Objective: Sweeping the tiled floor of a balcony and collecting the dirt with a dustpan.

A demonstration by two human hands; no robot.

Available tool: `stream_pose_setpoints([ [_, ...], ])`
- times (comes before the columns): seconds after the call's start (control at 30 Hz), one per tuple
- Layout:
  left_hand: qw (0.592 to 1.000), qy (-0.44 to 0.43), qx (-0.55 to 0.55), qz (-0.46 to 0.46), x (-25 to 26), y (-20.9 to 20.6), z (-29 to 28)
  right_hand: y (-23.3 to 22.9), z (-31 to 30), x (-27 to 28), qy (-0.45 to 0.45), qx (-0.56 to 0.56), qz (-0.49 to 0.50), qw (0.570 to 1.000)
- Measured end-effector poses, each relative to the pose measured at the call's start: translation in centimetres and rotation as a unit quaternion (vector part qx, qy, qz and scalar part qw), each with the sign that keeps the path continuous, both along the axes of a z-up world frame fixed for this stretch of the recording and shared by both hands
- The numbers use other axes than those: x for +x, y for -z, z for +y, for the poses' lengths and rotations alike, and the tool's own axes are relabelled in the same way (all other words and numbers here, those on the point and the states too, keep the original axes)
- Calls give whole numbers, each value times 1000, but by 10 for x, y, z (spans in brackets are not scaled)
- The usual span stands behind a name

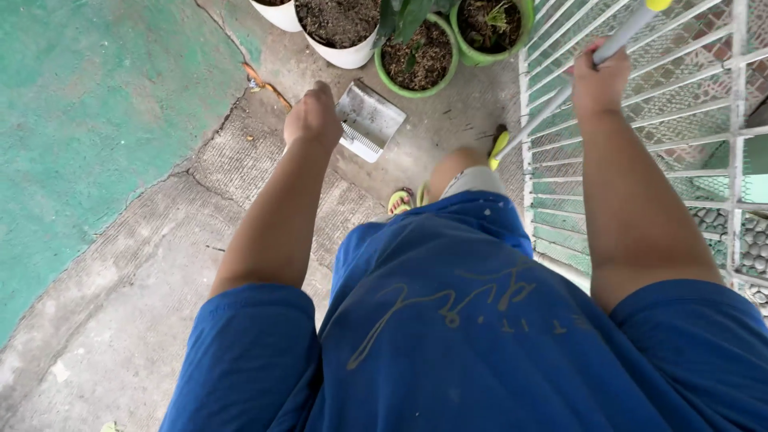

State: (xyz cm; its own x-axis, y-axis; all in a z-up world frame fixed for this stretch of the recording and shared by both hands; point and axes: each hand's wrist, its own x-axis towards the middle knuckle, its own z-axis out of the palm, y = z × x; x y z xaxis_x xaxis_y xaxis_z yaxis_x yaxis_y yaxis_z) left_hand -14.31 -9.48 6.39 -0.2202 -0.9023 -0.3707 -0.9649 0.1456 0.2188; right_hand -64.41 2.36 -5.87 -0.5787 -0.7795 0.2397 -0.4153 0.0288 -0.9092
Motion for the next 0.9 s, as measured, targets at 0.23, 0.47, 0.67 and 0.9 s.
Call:
stream_pose_setpoints([
  [0.23, 1000, -3, 10, 0, 9, 4, -7, 19, 5, -17, -1, -29, -41, 999],
  [0.47, 1000, -18, -1, 25, 16, 10, -14, 12, -6, -25, 10, -1, -16, 1000],
  [0.67, 997, -12, -35, 72, 23, 32, -11, 17, 6, -31, -37, -54, -94, 993],
  [0.9, 999, 2, -6, 52, 21, 29, -19, 16, 30, -35, 29, -16, -69, 997],
])
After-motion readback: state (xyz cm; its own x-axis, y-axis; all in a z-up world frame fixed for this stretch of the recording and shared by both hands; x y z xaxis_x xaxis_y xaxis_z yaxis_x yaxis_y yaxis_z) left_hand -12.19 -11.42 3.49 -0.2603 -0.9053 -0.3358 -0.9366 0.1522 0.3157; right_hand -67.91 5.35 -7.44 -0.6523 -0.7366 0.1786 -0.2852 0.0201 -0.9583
